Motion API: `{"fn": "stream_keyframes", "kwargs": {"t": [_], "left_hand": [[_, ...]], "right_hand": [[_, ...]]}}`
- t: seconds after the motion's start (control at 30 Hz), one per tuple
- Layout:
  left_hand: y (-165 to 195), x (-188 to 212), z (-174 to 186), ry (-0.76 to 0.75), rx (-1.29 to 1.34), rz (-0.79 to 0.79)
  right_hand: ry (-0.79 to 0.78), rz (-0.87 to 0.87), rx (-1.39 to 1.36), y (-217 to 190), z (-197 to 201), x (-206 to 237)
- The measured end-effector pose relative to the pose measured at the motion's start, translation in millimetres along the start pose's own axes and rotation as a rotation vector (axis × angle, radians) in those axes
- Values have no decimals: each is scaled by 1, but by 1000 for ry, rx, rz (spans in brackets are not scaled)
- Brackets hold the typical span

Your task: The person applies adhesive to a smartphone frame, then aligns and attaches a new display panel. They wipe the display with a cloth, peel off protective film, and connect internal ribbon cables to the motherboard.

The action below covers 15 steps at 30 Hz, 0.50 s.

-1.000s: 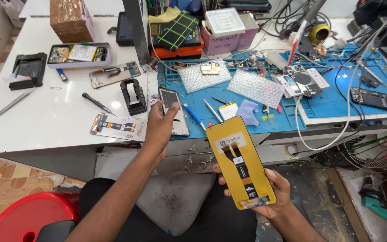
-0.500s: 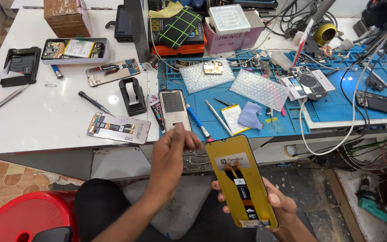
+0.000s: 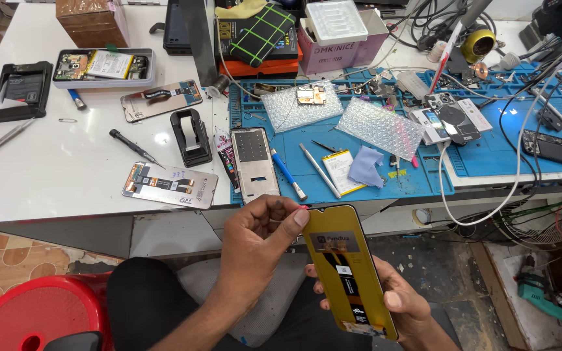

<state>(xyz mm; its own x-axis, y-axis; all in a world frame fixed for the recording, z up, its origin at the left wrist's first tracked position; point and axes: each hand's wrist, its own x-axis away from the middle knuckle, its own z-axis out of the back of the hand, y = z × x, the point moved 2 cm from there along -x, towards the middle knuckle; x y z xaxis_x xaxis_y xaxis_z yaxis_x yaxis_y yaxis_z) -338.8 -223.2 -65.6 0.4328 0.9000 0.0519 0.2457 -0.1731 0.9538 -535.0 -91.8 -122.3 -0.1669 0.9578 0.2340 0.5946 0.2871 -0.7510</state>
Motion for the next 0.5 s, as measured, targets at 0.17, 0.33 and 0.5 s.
{"fn": "stream_keyframes", "kwargs": {"t": [0.17,0.33,0.5], "left_hand": [[0,-1,3,10,-140,-62],[1,-1,3,17,-213,-76],[5,0,2,3,-140,-102]], "right_hand": [[-12,-10,8,-2,2,-1],[4,3,-1,-1,4,-2],[25,13,-21,1,7,-2]]}}
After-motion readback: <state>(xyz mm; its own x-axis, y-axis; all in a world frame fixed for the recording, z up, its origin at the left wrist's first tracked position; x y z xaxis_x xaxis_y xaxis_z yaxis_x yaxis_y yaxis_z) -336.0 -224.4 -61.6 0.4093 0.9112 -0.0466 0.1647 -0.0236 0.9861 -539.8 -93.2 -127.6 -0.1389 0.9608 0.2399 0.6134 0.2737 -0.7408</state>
